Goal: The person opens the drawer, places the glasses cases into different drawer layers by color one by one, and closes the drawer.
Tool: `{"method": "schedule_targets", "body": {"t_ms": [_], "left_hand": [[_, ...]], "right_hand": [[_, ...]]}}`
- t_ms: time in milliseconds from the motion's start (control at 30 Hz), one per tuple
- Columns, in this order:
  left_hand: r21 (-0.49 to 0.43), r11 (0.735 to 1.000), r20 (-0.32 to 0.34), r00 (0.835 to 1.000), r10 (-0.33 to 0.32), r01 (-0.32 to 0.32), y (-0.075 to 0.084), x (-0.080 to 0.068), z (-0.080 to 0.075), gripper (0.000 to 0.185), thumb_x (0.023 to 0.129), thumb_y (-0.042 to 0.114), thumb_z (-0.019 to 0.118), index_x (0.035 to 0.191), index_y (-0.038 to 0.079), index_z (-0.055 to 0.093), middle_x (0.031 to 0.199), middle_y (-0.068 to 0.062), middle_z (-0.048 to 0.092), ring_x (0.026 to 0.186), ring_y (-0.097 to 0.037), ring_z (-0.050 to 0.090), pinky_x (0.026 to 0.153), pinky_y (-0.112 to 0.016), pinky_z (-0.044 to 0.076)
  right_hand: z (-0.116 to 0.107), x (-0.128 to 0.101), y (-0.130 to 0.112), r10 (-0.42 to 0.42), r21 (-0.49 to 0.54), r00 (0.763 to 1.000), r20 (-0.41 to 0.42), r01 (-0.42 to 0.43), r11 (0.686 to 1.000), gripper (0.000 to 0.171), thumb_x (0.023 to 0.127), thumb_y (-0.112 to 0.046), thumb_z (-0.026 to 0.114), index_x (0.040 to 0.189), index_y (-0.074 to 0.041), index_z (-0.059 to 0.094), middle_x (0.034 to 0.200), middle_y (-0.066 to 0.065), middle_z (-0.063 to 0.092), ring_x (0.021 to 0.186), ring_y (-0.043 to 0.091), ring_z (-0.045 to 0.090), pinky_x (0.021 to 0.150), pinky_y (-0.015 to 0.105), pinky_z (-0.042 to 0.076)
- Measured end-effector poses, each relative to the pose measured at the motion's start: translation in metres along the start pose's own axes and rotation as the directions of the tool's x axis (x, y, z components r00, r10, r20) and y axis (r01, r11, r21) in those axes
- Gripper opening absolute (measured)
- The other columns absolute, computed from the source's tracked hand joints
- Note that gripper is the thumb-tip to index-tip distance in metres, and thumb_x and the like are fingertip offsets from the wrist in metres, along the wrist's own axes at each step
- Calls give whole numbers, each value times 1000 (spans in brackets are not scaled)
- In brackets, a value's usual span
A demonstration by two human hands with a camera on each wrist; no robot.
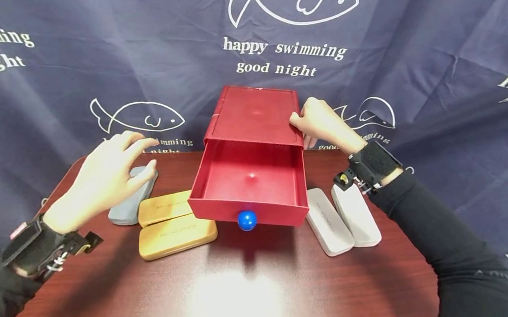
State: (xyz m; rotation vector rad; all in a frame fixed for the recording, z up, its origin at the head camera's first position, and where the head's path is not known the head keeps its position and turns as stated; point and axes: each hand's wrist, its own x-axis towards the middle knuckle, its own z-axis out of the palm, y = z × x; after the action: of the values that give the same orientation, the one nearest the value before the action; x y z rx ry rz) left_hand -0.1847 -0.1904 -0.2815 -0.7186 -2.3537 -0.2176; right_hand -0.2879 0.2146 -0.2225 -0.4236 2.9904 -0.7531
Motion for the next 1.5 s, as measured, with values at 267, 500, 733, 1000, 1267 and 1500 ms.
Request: {"method": "schedule_targets", "body": {"t_ms": [267, 500, 733, 1000, 1267, 1500], "left_hand": [[27, 930, 427, 837, -342, 366, -40, -25, 11, 50, 91, 27, 65, 133, -1, 57, 125, -25, 58, 110, -44, 61, 89, -60, 49], [85, 796, 685, 545, -484, 600, -60, -34, 26, 67, 92, 39, 57, 130, -16, 49, 124, -36, 57, 109, -46, 60, 90, -58, 49], [173, 747, 774, 380, -506, 642, -64, -38, 37, 68, 91, 47, 56, 117, -15, 55, 113, -30, 62, 93, -36, 62, 79, -47, 52], [259, 704, 798, 264, -542, 662, -63, -38, 47, 77, 92, 52, 55, 130, -15, 49, 121, -29, 58, 101, -38, 59, 82, -48, 50], [256, 696, 769, 295, -567, 671, -73, -40, 54, 73, 91, 50, 57, 126, -13, 52, 118, -29, 60, 96, -39, 61, 78, -49, 50], [272, 677, 740, 302, -602, 684, -77, -47, 59, 80, 92, 51, 60, 127, -19, 44, 116, -34, 55, 99, -44, 59, 80, -54, 48]], "right_hand": [[-1, -1, 1, 5, 4, 1000, -10, -5, 1000, 52, 95, -24, 44, 46, -11, 54, 47, 8, 64, 39, 14, 65, 44, 23, 51], [-2, -1, 1, 8, 10, 1000, -11, -8, 1000, 50, 94, -22, 44, 46, -11, 54, 46, 7, 63, 39, 14, 65, 44, 24, 51], [-2, 1, -1, 10, 21, 1000, 1, -10, 1000, 51, 95, -22, 45, 46, -12, 52, 46, 8, 64, 40, 16, 66, 46, 24, 53], [-1, 1, -2, 1, 3, 1000, -8, -1, 1000, 53, 95, -22, 44, 45, -12, 52, 46, 8, 64, 40, 16, 66, 47, 21, 51], [-1, -1, -1, 0, 2, 1000, -14, 0, 1000, 53, 95, -22, 44, 44, -11, 51, 46, 8, 64, 40, 16, 66, 48, 19, 50], [0, -1, 0, -6, -8, 1000, -26, 6, 1000, 52, 94, -22, 43, 43, -12, 50, 45, 7, 63, 39, 14, 64, 46, 20, 49]]}}
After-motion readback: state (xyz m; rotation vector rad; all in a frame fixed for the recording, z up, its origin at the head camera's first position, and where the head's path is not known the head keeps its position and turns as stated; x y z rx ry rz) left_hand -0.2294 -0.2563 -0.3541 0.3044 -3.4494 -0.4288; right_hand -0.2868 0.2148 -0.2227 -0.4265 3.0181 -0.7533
